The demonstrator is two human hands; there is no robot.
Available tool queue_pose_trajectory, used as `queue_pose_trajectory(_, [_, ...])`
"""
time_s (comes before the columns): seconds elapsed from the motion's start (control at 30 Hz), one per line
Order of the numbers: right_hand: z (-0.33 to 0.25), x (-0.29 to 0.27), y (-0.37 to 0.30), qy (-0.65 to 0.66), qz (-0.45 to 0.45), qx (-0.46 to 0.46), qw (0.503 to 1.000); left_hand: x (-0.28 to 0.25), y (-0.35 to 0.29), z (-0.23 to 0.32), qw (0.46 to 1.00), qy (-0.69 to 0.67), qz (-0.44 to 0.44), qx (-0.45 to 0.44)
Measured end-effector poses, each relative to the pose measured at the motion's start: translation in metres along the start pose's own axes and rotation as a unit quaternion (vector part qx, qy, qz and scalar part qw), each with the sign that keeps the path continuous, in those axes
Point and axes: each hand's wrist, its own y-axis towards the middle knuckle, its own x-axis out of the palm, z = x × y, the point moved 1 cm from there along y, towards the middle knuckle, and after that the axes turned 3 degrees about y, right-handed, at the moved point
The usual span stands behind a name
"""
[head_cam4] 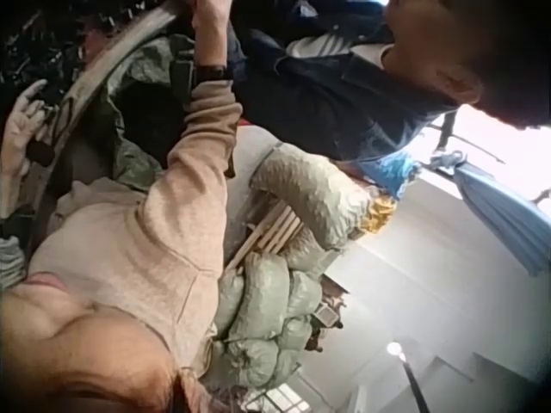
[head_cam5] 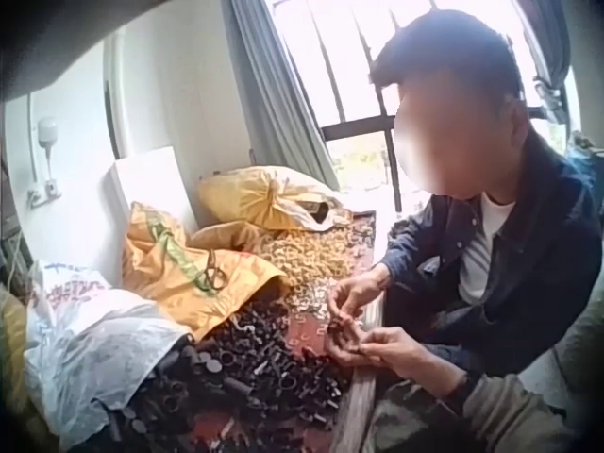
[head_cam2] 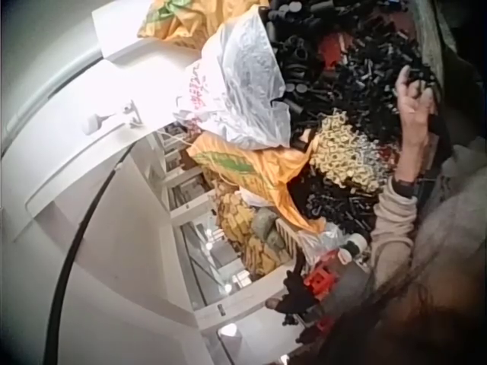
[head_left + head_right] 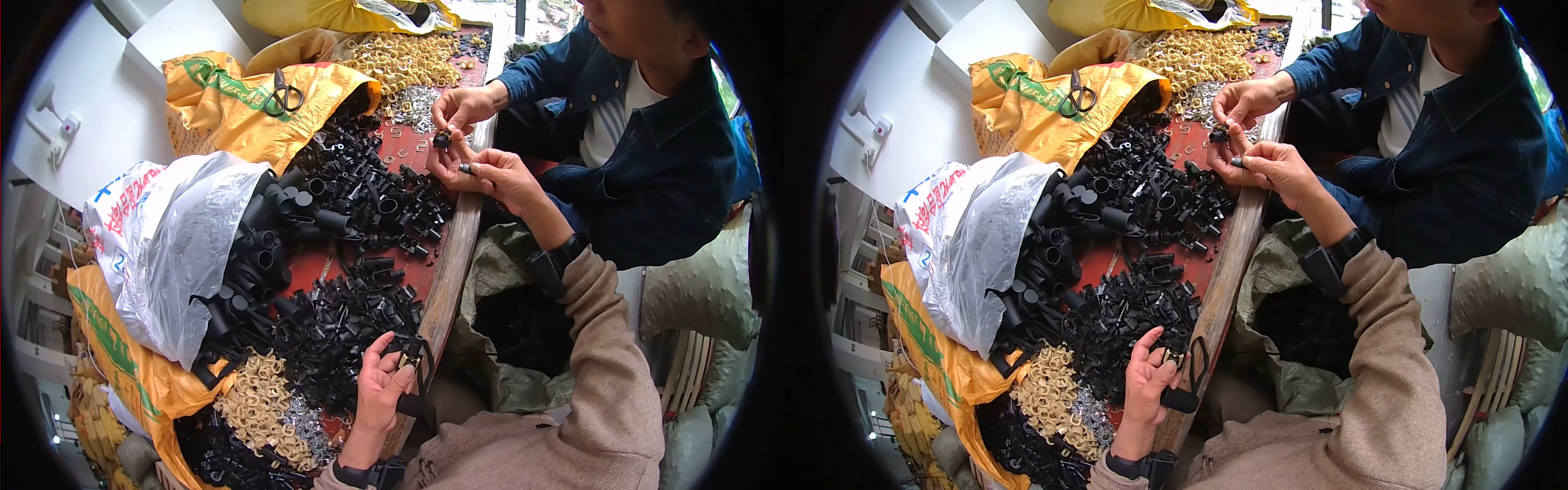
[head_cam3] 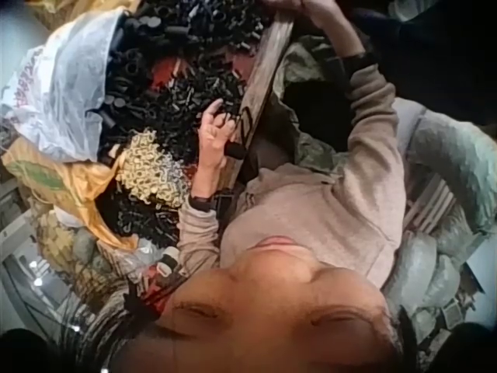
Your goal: The person picks up a black plastic component and a small metal clip, presses the clip into the component, and then slides a larger black plastic sleeve over the assembly. They repeat this process multiple times, placing the finished assemblies into a green bag.
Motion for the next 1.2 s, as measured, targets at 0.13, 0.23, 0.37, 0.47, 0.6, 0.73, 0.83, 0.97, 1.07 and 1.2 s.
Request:
queue_pose_trajectory(0.13, [0.006,0.007,-0.007,-0.014,-0.039,-0.005,0.999,0.0,0.0,-0.001,1.0,0.002,-0.001,0.002])
queue_pose_trajectory(0.23, [0.012,0.025,-0.02,-0.077,-0.098,-0.012,0.992,0.001,-0.002,-0.001,1.0,0.004,0.007,0.007])
queue_pose_trajectory(0.37, [0.027,0.074,-0.045,-0.139,-0.152,-0.001,0.979,-0.001,-0.009,-0.002,0.999,0.006,0.035,0.017])
queue_pose_trajectory(0.47, [0.059,0.101,-0.054,-0.197,-0.238,-0.053,0.95,-0.008,-0.017,-0.002,0.998,-0.002,0.061,0.022])
queue_pose_trajectory(0.6, [0.076,0.148,-0.079,-0.256,-0.316,-0.025,0.913,-0.021,-0.034,0.002,0.991,-0.034,0.115,0.059])
queue_pose_trajectory(0.73, [0.086,0.193,-0.103,-0.294,-0.404,-0.025,0.866,-0.033,-0.049,0.011,0.977,-0.112,0.135,0.119])
queue_pose_trajectory(0.83, [0.088,0.215,-0.119,-0.283,-0.435,-0.032,0.854,-0.048,-0.07,0.009,0.958,-0.163,0.174,0.162])
queue_pose_trajectory(0.97, [0.1,0.229,-0.164,-0.156,-0.503,-0.063,0.848,-0.066,-0.091,0.003,0.929,-0.193,0.23,0.218])
queue_pose_trajectory(1.07, [0.112,0.245,-0.21,-0.176,-0.447,-0.142,0.865,-0.075,-0.099,-0.001,0.914,-0.212,0.251,0.239])
queue_pose_trajectory(1.2, [0.108,0.243,-0.226,-0.214,-0.427,-0.123,0.87,-0.081,-0.106,-0.006,0.912,-0.223,0.231,0.256])
